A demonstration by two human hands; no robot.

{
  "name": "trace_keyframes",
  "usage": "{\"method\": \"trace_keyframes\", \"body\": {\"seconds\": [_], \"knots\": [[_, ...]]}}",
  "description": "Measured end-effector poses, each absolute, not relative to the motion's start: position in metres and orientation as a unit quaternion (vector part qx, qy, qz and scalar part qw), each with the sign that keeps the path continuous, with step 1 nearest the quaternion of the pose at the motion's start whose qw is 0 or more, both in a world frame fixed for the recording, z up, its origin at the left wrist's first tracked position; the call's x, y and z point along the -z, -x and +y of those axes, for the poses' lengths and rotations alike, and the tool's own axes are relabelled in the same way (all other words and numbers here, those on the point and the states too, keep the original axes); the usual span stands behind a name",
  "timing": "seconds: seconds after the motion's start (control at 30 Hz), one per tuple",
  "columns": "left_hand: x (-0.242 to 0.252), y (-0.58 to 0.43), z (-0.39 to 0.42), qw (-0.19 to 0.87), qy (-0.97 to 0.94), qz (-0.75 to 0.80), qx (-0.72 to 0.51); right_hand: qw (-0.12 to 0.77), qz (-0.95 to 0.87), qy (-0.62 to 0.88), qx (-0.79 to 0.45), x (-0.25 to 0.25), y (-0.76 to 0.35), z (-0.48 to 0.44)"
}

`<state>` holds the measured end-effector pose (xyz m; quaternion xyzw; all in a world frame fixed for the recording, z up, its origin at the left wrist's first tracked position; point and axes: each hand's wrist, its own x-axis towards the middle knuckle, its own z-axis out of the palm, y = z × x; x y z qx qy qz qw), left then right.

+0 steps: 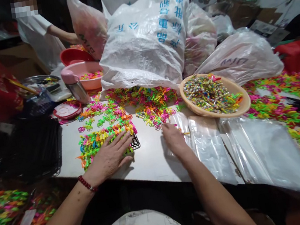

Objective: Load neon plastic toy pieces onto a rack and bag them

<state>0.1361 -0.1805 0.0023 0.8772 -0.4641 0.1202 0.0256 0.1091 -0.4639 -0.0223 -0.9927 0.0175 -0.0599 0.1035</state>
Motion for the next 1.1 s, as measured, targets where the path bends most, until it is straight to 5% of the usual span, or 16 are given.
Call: {"method": "trace_keyframes", "body": {"seconds": [0.1, 0.3, 0.43, 0.6, 0.7, 1.1], "knots": [[-0.002, -0.136, -0.180, 0.024, -0.878, -0.464, -0.113, -0.020, 0.099, 0.995, 0.006, 0.012, -0.103, -0.503], [0.000, -0.137, -0.181, 0.031, -0.880, -0.464, -0.101, -0.034, 0.110, 0.993, -0.013, 0.020, -0.098, -0.514], [0.000, -0.138, -0.180, 0.027, -0.879, -0.466, -0.096, 0.074, 0.090, 0.992, 0.051, 0.026, -0.097, -0.494], [-0.002, -0.138, -0.179, 0.024, -0.880, -0.467, -0.085, 0.399, -0.004, 0.912, 0.093, 0.035, -0.105, -0.439], [-0.004, -0.137, -0.180, 0.028, -0.881, -0.466, -0.073, 0.515, -0.051, 0.851, 0.091, 0.047, -0.114, -0.404], [-0.001, -0.138, -0.179, 0.052, -0.882, -0.464, -0.072, 0.458, -0.164, 0.869, 0.089, 0.082, -0.126, -0.379]]}}
